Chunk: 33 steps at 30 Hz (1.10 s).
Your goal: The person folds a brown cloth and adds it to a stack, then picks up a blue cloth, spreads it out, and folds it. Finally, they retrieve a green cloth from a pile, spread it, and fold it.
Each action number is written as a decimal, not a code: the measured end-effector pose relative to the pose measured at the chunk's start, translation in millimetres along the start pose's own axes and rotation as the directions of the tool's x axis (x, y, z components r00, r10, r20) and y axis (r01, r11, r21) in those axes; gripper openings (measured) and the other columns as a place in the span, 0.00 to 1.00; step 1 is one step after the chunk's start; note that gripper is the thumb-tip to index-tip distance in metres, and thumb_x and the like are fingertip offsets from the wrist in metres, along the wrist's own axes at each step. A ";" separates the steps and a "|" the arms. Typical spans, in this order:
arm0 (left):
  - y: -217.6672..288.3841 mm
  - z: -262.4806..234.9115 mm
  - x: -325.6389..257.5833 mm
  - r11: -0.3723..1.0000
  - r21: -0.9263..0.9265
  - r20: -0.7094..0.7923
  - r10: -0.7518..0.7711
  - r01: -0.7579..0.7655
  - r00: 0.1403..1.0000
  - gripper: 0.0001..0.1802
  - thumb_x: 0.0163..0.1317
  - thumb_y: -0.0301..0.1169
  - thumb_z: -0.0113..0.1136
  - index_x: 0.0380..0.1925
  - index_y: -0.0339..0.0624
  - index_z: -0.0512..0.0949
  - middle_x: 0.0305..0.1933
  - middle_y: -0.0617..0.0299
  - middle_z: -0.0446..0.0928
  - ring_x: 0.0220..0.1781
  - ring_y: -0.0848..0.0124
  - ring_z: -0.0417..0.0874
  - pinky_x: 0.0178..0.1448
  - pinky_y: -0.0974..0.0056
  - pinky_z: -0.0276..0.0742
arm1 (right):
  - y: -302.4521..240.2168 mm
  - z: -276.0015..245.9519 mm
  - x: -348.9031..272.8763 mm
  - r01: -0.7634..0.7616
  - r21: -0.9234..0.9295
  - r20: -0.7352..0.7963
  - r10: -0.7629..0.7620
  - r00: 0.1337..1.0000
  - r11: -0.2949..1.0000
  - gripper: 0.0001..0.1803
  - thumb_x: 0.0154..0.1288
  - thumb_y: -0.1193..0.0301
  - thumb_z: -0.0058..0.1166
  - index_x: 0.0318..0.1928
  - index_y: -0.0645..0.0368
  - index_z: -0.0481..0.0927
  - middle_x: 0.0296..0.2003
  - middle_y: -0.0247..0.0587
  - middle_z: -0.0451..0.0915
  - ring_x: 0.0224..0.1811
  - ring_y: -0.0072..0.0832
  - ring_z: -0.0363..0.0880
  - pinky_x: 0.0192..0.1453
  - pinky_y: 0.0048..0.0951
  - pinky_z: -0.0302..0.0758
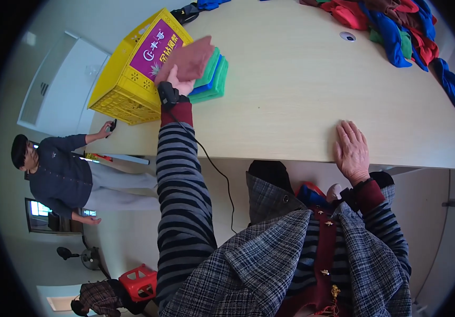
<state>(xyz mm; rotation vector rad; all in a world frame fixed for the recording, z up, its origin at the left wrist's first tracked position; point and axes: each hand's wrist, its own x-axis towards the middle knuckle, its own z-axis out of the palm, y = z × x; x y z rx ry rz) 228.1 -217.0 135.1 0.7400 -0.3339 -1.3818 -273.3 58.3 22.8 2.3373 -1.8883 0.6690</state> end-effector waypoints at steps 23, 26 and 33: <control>-255.8 -25.2 -222.0 0.201 0.843 0.502 0.044 -0.500 0.864 0.04 0.68 0.28 0.61 0.34 0.41 0.79 0.31 0.66 0.79 0.30 0.68 0.81 0.33 0.61 0.75 | 104.9 -64.1 54.4 -0.397 0.524 0.524 0.082 0.848 0.753 0.22 0.64 0.62 0.56 0.56 0.57 0.82 0.53 0.46 0.84 0.58 0.40 0.80 0.65 0.37 0.73; -288.0 7.1 -247.9 -0.033 0.711 0.702 0.099 -0.703 0.705 0.04 0.65 0.26 0.62 0.31 0.41 0.78 0.30 0.62 0.77 0.27 0.68 0.79 0.32 0.63 0.73 | 224.3 -87.6 83.9 -0.255 0.260 0.326 0.164 0.931 0.931 0.20 0.64 0.63 0.57 0.53 0.58 0.84 0.44 0.46 0.86 0.46 0.34 0.85 0.53 0.32 0.79; -287.3 15.7 -254.6 -0.268 0.661 0.745 0.128 -0.700 0.655 0.04 0.60 0.25 0.64 0.30 0.42 0.77 0.29 0.57 0.76 0.29 0.59 0.79 0.32 0.57 0.74 | 340.6 -76.6 162.2 -0.527 0.555 0.055 0.603 0.796 0.644 0.23 0.60 0.61 0.60 0.51 0.63 0.84 0.41 0.45 0.86 0.42 0.38 0.85 0.49 0.35 0.79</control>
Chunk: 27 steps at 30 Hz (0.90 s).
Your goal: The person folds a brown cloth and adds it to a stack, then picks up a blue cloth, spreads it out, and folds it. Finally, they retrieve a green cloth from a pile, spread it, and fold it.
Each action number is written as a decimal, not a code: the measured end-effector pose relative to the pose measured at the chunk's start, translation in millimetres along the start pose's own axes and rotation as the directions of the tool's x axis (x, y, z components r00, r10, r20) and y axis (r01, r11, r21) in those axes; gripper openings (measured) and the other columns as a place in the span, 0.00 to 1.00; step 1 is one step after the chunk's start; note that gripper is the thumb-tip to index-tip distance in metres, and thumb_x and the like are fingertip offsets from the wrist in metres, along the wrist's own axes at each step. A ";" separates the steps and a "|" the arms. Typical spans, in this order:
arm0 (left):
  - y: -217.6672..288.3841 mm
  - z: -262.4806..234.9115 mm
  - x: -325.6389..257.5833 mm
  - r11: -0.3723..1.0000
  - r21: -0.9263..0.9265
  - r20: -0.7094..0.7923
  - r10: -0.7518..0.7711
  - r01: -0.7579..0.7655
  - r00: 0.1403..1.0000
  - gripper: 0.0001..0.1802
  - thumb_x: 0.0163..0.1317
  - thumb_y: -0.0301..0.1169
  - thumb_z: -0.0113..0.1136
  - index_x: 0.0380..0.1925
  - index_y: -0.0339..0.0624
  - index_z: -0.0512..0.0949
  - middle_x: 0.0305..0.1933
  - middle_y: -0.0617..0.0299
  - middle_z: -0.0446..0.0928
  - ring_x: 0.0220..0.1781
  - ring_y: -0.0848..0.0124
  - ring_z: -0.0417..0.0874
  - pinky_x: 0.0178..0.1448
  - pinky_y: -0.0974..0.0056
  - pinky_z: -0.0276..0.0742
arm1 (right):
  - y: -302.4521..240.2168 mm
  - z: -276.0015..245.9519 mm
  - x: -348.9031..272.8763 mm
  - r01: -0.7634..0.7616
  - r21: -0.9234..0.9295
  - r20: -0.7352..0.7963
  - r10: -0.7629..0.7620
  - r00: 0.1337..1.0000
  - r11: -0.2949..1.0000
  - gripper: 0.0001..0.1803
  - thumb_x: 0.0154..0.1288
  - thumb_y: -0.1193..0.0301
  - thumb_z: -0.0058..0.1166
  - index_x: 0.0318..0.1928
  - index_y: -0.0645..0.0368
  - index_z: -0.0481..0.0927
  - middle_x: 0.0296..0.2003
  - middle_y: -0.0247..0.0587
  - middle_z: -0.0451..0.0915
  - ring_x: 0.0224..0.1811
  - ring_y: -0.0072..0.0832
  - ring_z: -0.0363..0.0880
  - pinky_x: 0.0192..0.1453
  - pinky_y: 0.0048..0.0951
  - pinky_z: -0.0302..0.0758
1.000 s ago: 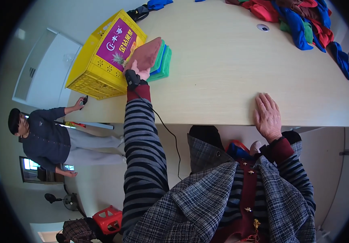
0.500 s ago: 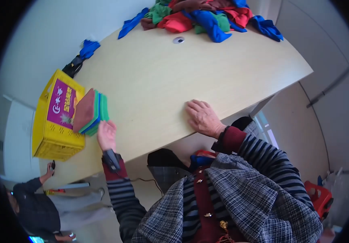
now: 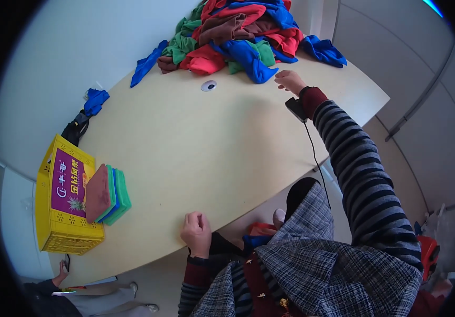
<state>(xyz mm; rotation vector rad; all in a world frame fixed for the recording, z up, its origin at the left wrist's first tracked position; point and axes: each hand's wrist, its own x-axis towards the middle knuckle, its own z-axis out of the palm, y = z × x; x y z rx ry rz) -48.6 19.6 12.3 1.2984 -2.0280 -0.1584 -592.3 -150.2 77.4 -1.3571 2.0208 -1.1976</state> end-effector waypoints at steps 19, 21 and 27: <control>13.9 4.8 12.9 0.992 0.128 0.067 -0.013 0.004 0.998 0.12 0.57 0.34 0.66 0.33 0.41 0.74 0.35 0.54 0.75 0.35 0.51 0.79 0.36 0.50 0.74 | -3.9 121.9 73.4 0.119 -0.337 -0.199 -0.194 0.961 0.934 0.14 0.59 0.63 0.60 0.41 0.57 0.79 0.36 0.53 0.84 0.41 0.51 0.83 0.47 0.47 0.77; 12.7 4.5 9.7 0.992 0.127 0.061 -0.019 0.011 0.998 0.12 0.57 0.34 0.66 0.34 0.41 0.74 0.35 0.54 0.75 0.35 0.51 0.79 0.37 0.50 0.74 | -37.4 137.8 24.8 0.337 -0.285 -0.075 -0.372 0.925 0.897 0.09 0.60 0.66 0.57 0.38 0.57 0.78 0.34 0.54 0.83 0.39 0.53 0.82 0.44 0.50 0.77; 12.0 4.1 6.1 0.992 0.124 0.050 -0.027 0.020 0.998 0.12 0.58 0.35 0.66 0.34 0.43 0.73 0.36 0.55 0.75 0.37 0.51 0.80 0.38 0.50 0.75 | -114.8 152.2 -144.5 0.591 0.007 0.426 -0.537 0.728 0.807 0.04 0.62 0.70 0.55 0.35 0.55 0.78 0.29 0.50 0.81 0.34 0.51 0.81 0.38 0.46 0.77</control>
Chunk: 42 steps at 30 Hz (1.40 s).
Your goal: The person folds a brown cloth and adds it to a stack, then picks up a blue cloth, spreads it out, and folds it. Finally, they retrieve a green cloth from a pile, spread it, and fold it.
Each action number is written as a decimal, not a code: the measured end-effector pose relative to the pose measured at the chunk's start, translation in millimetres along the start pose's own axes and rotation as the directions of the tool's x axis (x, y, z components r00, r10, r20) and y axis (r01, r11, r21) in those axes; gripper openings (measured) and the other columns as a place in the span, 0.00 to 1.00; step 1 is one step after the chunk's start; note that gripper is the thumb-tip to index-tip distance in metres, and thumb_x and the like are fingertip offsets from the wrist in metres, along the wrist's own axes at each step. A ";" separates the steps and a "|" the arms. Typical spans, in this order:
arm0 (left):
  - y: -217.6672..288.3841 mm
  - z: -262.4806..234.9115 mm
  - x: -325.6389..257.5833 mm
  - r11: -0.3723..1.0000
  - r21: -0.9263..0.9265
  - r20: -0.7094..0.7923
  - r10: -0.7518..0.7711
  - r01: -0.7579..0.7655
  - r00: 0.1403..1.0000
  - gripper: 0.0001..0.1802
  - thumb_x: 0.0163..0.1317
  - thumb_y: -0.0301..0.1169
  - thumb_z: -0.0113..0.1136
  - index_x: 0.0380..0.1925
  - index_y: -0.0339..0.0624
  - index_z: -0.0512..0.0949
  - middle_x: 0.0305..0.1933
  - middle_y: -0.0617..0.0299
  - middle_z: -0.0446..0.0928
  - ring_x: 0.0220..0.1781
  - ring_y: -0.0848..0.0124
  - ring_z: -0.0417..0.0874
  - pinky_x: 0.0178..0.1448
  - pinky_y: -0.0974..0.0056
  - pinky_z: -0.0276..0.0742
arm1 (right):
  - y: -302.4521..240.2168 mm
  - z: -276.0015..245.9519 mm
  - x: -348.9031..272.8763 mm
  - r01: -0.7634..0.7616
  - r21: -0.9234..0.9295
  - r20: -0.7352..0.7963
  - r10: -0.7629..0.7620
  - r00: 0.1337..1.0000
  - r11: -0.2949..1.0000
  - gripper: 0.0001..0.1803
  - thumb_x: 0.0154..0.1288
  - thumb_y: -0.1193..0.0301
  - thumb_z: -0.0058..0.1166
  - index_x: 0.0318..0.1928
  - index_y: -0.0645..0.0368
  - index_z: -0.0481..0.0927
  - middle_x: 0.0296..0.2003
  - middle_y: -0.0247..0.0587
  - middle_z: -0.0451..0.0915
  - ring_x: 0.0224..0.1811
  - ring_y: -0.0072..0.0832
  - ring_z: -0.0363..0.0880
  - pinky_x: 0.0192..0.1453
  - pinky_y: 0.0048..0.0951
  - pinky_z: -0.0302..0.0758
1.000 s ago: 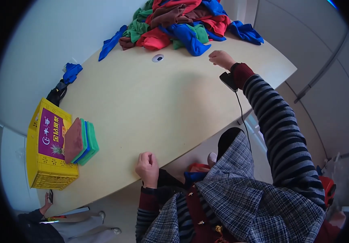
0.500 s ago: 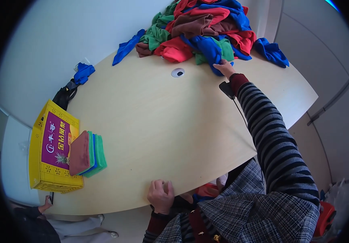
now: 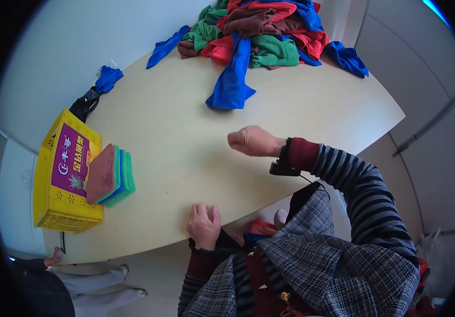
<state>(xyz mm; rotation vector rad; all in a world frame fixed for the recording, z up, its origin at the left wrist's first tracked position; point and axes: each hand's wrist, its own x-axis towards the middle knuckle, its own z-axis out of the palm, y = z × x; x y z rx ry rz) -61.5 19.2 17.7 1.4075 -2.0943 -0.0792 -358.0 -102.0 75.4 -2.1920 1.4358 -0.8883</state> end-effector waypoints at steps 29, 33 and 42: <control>-0.7 -6.2 -3.4 0.998 0.049 -0.022 0.041 -0.040 0.999 0.15 0.58 0.39 0.66 0.37 0.43 0.73 0.38 0.55 0.76 0.39 0.52 0.81 0.39 0.51 0.78 | 49.0 29.5 60.4 -0.067 -0.203 -0.095 0.048 0.994 0.977 0.13 0.60 0.75 0.54 0.46 0.58 0.79 0.37 0.50 0.83 0.41 0.46 0.84 0.48 0.43 0.79; -4.1 -7.2 -7.3 0.999 0.023 -0.061 0.045 -0.044 0.997 0.17 0.59 0.40 0.66 0.41 0.42 0.75 0.37 0.54 0.76 0.39 0.52 0.82 0.40 0.51 0.78 | -22.8 32.9 -0.1 -0.067 0.068 0.106 0.059 0.993 0.995 0.13 0.58 0.75 0.56 0.46 0.59 0.79 0.36 0.50 0.84 0.38 0.44 0.84 0.45 0.40 0.79; -29.0 -7.1 -8.5 0.769 -0.562 0.103 -0.300 0.304 0.948 0.22 0.65 0.43 0.66 0.48 0.36 0.77 0.33 0.59 0.81 0.33 0.65 0.81 0.41 0.62 0.78 | -161.6 123.1 -113.8 -0.039 0.366 0.317 -0.086 0.944 0.930 0.12 0.58 0.74 0.58 0.44 0.61 0.79 0.33 0.51 0.82 0.36 0.41 0.83 0.42 0.38 0.78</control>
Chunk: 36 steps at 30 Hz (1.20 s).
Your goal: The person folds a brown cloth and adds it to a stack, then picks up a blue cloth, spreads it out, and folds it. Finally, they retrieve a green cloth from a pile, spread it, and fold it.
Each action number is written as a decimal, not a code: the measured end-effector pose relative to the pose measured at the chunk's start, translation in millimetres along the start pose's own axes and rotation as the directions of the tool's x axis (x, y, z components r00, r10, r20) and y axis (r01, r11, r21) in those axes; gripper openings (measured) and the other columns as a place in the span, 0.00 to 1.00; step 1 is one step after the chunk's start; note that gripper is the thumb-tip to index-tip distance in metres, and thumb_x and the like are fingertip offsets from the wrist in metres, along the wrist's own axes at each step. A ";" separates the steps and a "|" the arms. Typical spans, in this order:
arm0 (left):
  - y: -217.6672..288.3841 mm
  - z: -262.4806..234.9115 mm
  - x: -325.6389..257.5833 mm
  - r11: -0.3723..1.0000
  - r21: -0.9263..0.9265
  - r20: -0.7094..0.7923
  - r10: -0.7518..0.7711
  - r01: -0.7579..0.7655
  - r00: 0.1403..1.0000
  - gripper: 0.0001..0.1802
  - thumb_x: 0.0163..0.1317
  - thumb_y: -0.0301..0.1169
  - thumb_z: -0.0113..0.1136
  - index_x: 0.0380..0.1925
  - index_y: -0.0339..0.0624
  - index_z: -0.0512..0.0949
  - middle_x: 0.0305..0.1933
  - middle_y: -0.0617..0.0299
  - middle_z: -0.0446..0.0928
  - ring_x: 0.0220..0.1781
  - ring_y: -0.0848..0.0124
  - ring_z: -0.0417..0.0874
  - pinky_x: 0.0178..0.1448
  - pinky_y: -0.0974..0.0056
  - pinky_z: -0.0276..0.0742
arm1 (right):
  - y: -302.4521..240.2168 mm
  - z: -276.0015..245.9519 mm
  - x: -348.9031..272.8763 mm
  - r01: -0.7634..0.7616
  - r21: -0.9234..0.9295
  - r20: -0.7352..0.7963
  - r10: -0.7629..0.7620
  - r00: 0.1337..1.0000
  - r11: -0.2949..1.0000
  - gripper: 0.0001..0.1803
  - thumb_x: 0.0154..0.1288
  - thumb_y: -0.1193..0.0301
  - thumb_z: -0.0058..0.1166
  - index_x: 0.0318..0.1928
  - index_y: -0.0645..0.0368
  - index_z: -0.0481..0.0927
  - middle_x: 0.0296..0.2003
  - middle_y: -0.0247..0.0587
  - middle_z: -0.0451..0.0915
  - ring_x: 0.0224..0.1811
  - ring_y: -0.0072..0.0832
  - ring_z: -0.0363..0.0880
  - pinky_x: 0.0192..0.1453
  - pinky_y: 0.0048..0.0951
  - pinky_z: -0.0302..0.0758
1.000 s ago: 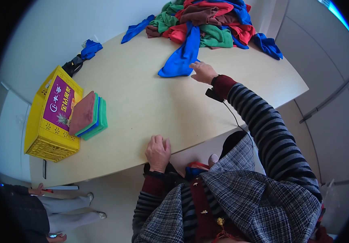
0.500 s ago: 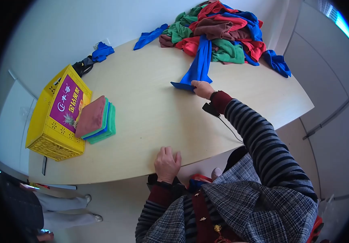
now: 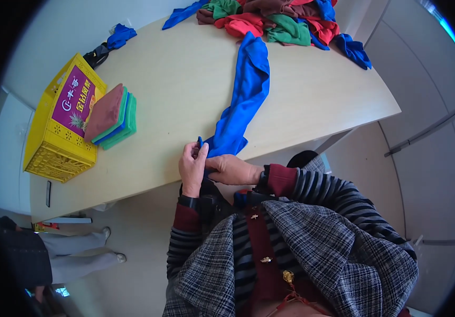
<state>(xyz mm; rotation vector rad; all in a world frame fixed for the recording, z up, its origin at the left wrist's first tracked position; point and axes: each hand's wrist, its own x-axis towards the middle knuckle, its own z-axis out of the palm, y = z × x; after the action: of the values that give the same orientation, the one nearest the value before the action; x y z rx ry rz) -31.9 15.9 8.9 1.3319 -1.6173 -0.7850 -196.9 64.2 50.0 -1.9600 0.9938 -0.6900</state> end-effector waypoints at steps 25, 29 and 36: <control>65.7 -148.0 -46.7 0.864 -0.462 -0.231 0.099 -0.199 0.968 0.09 0.74 0.29 0.53 0.49 0.37 0.76 0.47 0.65 0.78 0.52 0.76 0.75 0.63 0.67 0.67 | 85.0 -182.1 -13.7 0.008 -0.906 -0.072 -0.173 0.982 0.423 0.06 0.55 0.79 0.57 0.32 0.53 0.77 0.33 0.35 0.76 0.47 0.36 0.76 0.57 0.39 0.72; 52.8 -167.2 -44.8 0.875 -0.433 -0.293 0.090 -0.216 0.952 0.09 0.74 0.28 0.53 0.49 0.36 0.76 0.49 0.62 0.78 0.53 0.74 0.75 0.65 0.66 0.66 | 88.1 -187.5 -41.6 -0.018 -0.894 -0.094 -0.148 0.984 0.448 0.06 0.55 0.78 0.57 0.32 0.54 0.77 0.33 0.36 0.76 0.46 0.37 0.77 0.57 0.39 0.72; 23.4 -194.7 -64.5 0.918 -0.360 -0.284 0.063 -0.167 0.957 0.11 0.74 0.28 0.53 0.52 0.36 0.75 0.50 0.59 0.78 0.54 0.73 0.76 0.64 0.65 0.68 | 57.0 -172.3 -98.5 0.006 -0.854 -0.109 -0.191 0.976 0.520 0.05 0.57 0.79 0.56 0.32 0.55 0.78 0.33 0.36 0.77 0.47 0.36 0.77 0.58 0.39 0.72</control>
<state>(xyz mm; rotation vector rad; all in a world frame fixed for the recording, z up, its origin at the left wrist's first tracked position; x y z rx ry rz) 137.5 95.1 96.2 1.0030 -1.2401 -0.7645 -400.8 54.2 80.7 -2.8718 1.5524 -0.4706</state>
